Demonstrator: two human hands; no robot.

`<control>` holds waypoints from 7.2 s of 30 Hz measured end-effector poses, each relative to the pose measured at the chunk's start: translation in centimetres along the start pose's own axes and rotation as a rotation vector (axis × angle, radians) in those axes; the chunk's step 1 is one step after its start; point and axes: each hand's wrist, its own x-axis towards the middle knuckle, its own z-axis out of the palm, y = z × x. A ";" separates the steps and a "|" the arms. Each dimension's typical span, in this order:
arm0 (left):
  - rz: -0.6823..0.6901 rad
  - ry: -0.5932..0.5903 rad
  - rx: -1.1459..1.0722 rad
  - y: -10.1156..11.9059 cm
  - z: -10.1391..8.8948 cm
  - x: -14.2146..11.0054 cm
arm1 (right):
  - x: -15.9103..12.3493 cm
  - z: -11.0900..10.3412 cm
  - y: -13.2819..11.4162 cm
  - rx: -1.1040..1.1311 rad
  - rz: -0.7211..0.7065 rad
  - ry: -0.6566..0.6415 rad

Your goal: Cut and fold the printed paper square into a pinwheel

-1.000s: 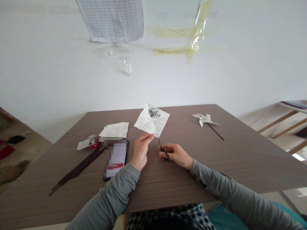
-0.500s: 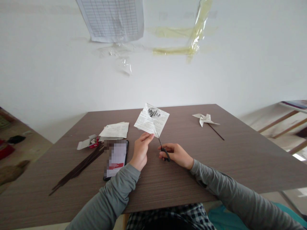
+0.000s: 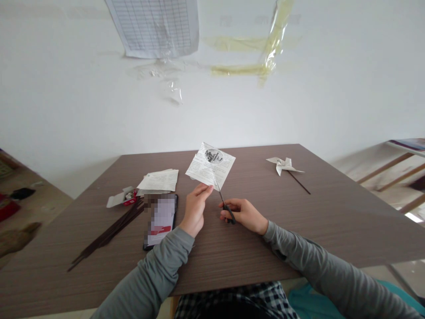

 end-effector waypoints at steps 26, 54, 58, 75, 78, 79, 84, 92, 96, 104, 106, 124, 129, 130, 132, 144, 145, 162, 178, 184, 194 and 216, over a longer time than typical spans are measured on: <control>-0.027 0.028 -0.013 -0.1 0.0 0.1 | -0.1 0.0 -0.2 0.011 -0.011 -0.011; -0.029 0.027 -0.023 -0.3 0.0 0.2 | -0.2 0.2 -0.4 0.001 0.007 -0.002; -0.040 0.039 -0.019 -0.4 -0.1 0.3 | -0.2 0.1 -0.3 0.002 0.006 -0.005; -0.044 0.014 -0.022 -0.3 -0.1 0.3 | 0.2 -0.1 0.7 0.007 -0.036 -0.026; -0.044 0.010 -0.018 -0.3 -0.2 0.3 | 0.2 -0.1 0.7 0.009 -0.037 -0.029; -0.044 0.012 -0.021 -0.3 -0.2 0.3 | 0.2 -0.1 0.7 0.010 -0.036 -0.029; -0.040 0.016 -0.030 -0.5 -0.1 0.4 | 0.2 0.0 0.7 0.009 -0.030 -0.028; -0.051 0.023 -0.022 -0.4 -0.1 0.3 | 0.2 0.0 0.4 0.014 -0.021 -0.030; -0.053 0.018 -0.013 -0.3 -0.1 0.3 | 0.1 0.1 0.3 0.008 -0.017 -0.019; -0.047 -0.006 0.018 -0.1 0.0 0.1 | 0.1 0.1 0.1 0.012 -0.018 -0.012; -0.053 -0.007 0.020 -0.1 0.0 0.1 | 0.1 0.1 0.1 0.008 -0.023 -0.011; -0.053 -0.027 0.024 -0.1 0.0 0.0 | -0.4 0.4 -1.2 -0.014 0.014 0.018; -0.052 -0.026 0.025 0.0 0.1 -0.1 | -0.4 0.4 -1.0 -0.005 -0.003 0.018; -0.051 -0.026 0.029 0.0 0.1 -0.1 | -0.4 0.4 -0.9 0.002 -0.006 0.015; -0.051 -0.028 0.039 0.0 0.0 -0.1 | -0.3 0.4 -0.7 0.019 -0.008 0.012; -0.062 -0.055 0.042 -0.2 0.1 -0.3 | -0.1 0.3 -0.7 0.026 0.004 0.024; -0.066 -0.055 0.040 -0.2 0.1 -0.3 | -0.1 0.3 -0.6 0.027 0.000 0.021; -0.063 -0.083 0.053 -0.1 0.2 -0.4 | 0.1 0.2 -0.5 0.011 -0.019 0.026; -0.057 -0.083 0.062 -0.3 0.2 -0.4 | -0.1 0.3 -1.0 0.018 0.005 0.041; -0.061 -0.095 0.066 -0.2 0.2 -0.4 | -0.1 0.3 -1.1 0.007 -0.003 0.070; -0.078 -0.090 0.069 0.1 0.5 -0.6 | 0.2 0.1 -0.3 0.023 -0.058 0.047; -0.066 -0.093 0.069 0.0 0.5 -0.5 | 0.2 0.1 -0.5 0.018 -0.056 0.049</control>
